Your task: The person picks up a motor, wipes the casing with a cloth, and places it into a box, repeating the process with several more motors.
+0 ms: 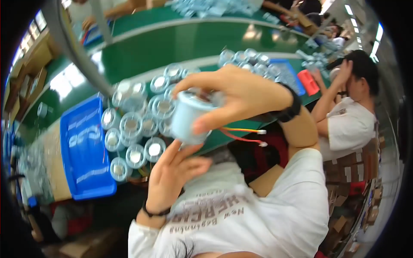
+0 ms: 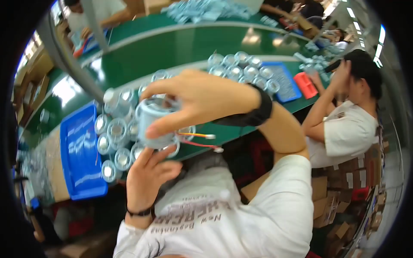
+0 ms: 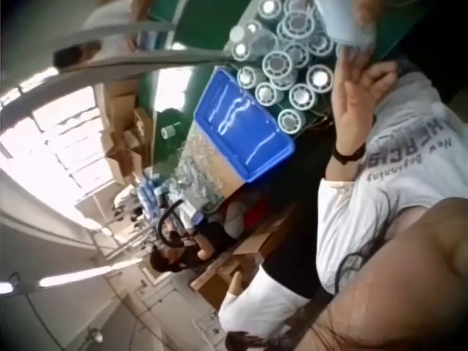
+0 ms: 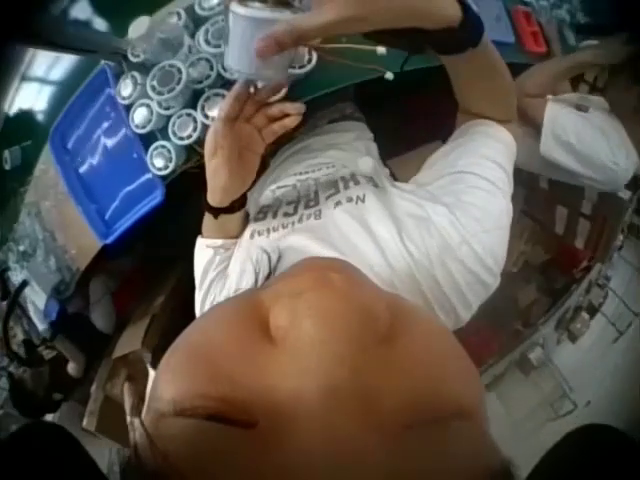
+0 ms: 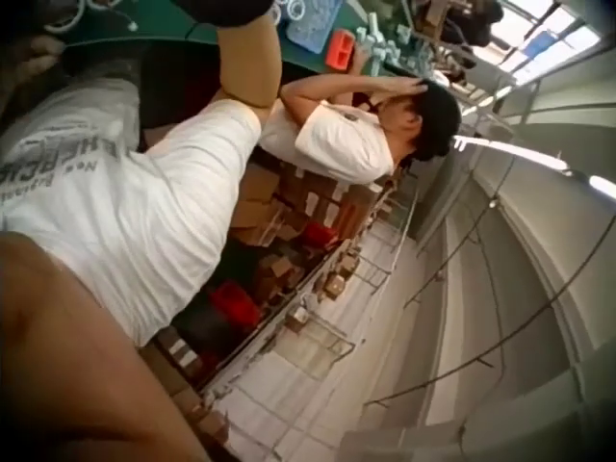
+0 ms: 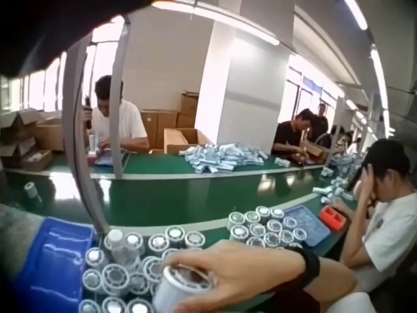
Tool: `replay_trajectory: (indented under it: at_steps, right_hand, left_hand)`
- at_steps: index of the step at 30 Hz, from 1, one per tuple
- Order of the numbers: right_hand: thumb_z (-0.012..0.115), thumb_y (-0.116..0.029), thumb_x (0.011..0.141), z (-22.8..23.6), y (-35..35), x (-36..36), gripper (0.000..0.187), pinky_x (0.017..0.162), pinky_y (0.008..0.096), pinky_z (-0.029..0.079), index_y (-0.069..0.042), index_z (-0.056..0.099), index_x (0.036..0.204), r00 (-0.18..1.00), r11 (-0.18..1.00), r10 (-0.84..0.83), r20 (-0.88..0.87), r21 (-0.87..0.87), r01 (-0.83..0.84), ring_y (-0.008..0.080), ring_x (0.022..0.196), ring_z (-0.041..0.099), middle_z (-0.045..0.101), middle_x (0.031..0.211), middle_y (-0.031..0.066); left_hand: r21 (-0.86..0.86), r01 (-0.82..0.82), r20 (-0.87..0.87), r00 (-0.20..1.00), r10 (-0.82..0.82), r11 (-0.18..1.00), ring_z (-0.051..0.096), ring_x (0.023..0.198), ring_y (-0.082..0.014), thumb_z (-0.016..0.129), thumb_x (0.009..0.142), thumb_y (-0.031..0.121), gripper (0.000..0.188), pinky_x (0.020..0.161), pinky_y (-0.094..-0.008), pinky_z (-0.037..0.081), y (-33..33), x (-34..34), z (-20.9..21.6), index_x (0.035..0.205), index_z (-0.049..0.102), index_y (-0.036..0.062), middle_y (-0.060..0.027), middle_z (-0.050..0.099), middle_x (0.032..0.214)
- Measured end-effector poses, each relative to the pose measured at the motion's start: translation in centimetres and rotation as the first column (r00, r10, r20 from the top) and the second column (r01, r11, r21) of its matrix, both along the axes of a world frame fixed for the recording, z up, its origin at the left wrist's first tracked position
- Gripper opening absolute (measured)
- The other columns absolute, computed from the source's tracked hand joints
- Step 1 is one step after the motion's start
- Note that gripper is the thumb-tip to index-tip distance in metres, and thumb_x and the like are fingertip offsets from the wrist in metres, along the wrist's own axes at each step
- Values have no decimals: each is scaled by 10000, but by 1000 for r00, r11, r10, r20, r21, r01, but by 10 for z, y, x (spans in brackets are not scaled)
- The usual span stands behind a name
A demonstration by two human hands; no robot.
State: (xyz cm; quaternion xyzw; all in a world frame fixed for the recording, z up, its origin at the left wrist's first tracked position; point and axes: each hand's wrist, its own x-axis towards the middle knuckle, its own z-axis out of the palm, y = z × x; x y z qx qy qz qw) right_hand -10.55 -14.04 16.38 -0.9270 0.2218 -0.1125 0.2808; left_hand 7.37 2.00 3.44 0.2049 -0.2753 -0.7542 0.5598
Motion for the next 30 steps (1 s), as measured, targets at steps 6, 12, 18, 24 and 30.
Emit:
replay_trajectory:
  at_steps: [6, 12, 18, 24, 30]
  right_hand:
    - [562, -623, 842, -38, 36, -30, 681, 638, 262, 494, -66, 584, 1233, 998, 977, -2, 60, 213, -11, 164, 719, 643, 663, 842, 79]
    - [276, -686, 931, -49, 42, -44, 811, 594, 216, 438, -8, 563, 1272, 945, 925, -296, 140, 291, 246, 105, 703, 601, 665, 856, 57]
    - [279, -613, 970, -49, 57, -47, 751, 615, 217, 424, 19, 574, 1250, 978, 954, -203, 58, 236, 184, 131, 715, 588, 647, 852, 69]
    - [339, -541, 989, -65, 55, -36, 661, 673, 238, 433, 22, 573, 1245, 959, 907, -187, 213, -339, 252, 176, 752, 575, 612, 864, 69]
    - [445, -568, 939, -42, 66, -41, 691, 772, 248, 446, 39, 551, 1252, 949, 948, -305, 77, 117, 296, 160, 869, 600, 625, 1004, 95]
  left_hand:
    - [8, 110, -18, 994, -110, 994, 518, 1211, -314, 520, 980, 323, 565, 976, -443, 483, -6, -24, 7, 1354, 305, -41, -194, 452, 1337]
    - [-96, -74, 71, 994, 81, 993, 503, 1219, -256, 715, 842, 102, 509, 981, -414, 493, 1, -26, -5, 1221, 391, 0, -150, 469, 1285]
    - [-532, -308, 335, 778, 531, 789, 515, 1191, -242, 826, 691, -8, 697, 970, -383, 504, 0, -26, -21, 1241, 400, 29, -134, 460, 1264]
    - [-796, -295, 339, 507, 793, 529, 550, 1122, -267, 829, 653, -46, 726, 867, -373, 541, -3, -23, -29, 1261, 448, 65, -173, 434, 1266]
    - [-951, -169, 229, 185, 956, 260, 560, 1066, -359, 783, 637, -119, 674, 802, -412, 545, -12, -17, -32, 1221, 526, 99, -206, 459, 1228]
